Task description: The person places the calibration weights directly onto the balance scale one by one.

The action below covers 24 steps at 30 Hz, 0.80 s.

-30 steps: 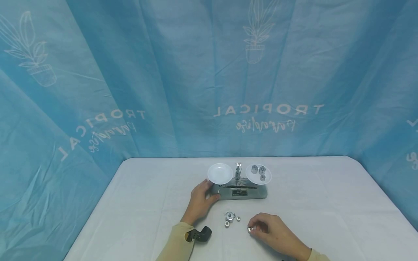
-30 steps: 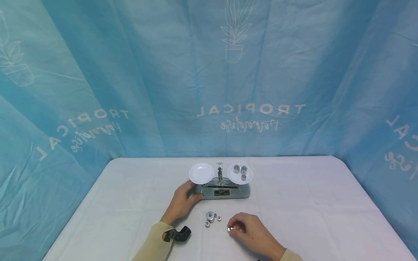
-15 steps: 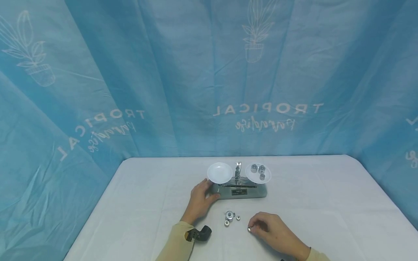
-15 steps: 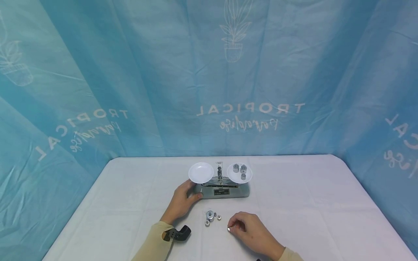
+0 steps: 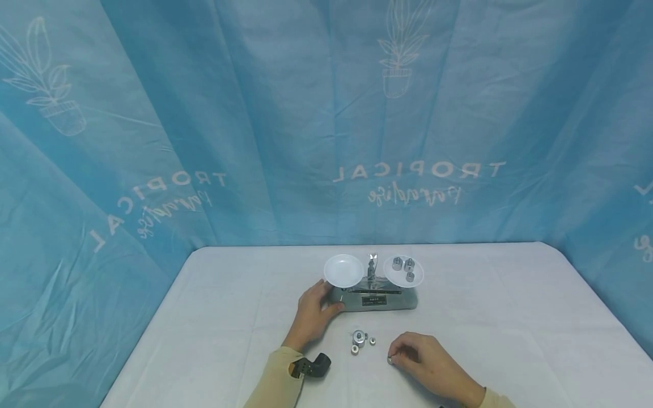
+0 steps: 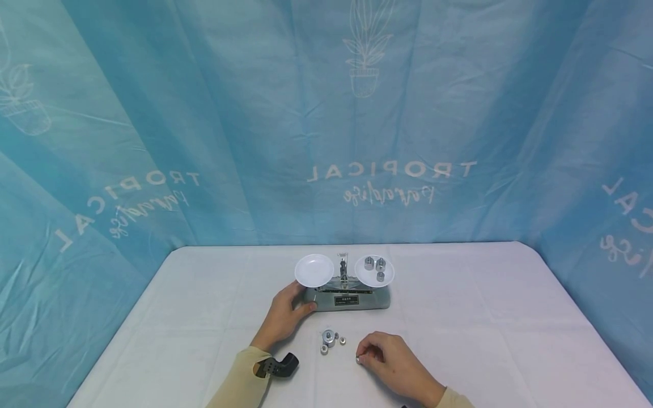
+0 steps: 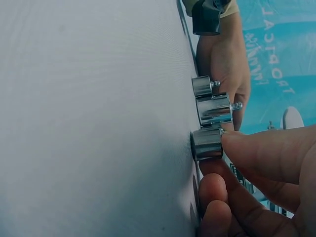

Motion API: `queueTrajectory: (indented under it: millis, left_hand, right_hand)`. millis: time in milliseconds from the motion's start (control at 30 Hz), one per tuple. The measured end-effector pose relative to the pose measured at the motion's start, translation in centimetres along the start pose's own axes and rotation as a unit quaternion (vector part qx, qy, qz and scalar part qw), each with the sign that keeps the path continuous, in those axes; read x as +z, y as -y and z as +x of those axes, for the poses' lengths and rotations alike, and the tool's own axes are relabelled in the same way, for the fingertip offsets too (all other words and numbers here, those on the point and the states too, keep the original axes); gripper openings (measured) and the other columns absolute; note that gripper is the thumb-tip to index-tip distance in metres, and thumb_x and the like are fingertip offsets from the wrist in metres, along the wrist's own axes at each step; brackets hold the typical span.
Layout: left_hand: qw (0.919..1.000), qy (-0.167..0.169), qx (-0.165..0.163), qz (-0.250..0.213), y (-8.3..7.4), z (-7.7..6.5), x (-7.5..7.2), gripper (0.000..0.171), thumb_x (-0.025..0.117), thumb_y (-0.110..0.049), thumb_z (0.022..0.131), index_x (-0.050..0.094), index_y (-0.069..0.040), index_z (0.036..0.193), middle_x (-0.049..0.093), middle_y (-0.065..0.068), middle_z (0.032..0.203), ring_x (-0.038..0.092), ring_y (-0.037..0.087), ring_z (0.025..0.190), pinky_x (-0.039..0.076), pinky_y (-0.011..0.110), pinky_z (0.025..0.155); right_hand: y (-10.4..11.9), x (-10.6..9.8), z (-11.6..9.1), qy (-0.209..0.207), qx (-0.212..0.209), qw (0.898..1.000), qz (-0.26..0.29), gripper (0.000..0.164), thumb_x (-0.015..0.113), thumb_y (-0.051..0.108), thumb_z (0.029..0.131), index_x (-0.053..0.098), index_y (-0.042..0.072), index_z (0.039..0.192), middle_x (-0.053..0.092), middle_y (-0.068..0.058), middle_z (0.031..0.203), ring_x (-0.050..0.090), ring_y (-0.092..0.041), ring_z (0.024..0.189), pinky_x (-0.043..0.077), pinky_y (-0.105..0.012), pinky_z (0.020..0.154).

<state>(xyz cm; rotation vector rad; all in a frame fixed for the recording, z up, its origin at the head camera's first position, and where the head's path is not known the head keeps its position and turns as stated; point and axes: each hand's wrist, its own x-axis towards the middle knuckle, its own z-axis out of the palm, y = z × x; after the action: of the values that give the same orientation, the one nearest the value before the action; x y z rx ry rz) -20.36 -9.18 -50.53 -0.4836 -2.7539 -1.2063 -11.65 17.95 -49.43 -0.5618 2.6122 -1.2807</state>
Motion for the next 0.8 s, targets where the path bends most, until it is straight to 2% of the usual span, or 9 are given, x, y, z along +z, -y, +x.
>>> queueTrajectory:
  millis: [267,800]
  left_hand:
    - [1.0000,0.001,-0.003,0.002,-0.08,-0.07,-0.04,0.060,0.071,-0.028,0.093,0.052,-0.005,0.144,0.051,0.016,0.149,0.040,0.039,0.142,0.024,0.064,0.118]
    - [1.0000,-0.002,0.000,0.003,0.11,0.00,0.08,0.060,0.072,-0.029,0.092,0.053,-0.005,0.144,0.053,0.016,0.147,0.040,0.039,0.141,0.025,0.064,0.117]
  right_hand:
    - [0.08,0.01,0.03,0.002,-0.001,1.000,0.002,0.010,0.069,0.033,0.095,0.070,0.023,0.093,0.065,0.019,0.089,0.056,-0.001,0.080,0.055,-0.024,0.073]
    - [0.87,-0.63,0.05,0.000,0.002,1.000,0.007,0.007,0.070,0.029,0.095,0.070,0.022,0.093,0.065,0.018,0.089,0.056,-0.002,0.080,0.054,-0.023,0.070]
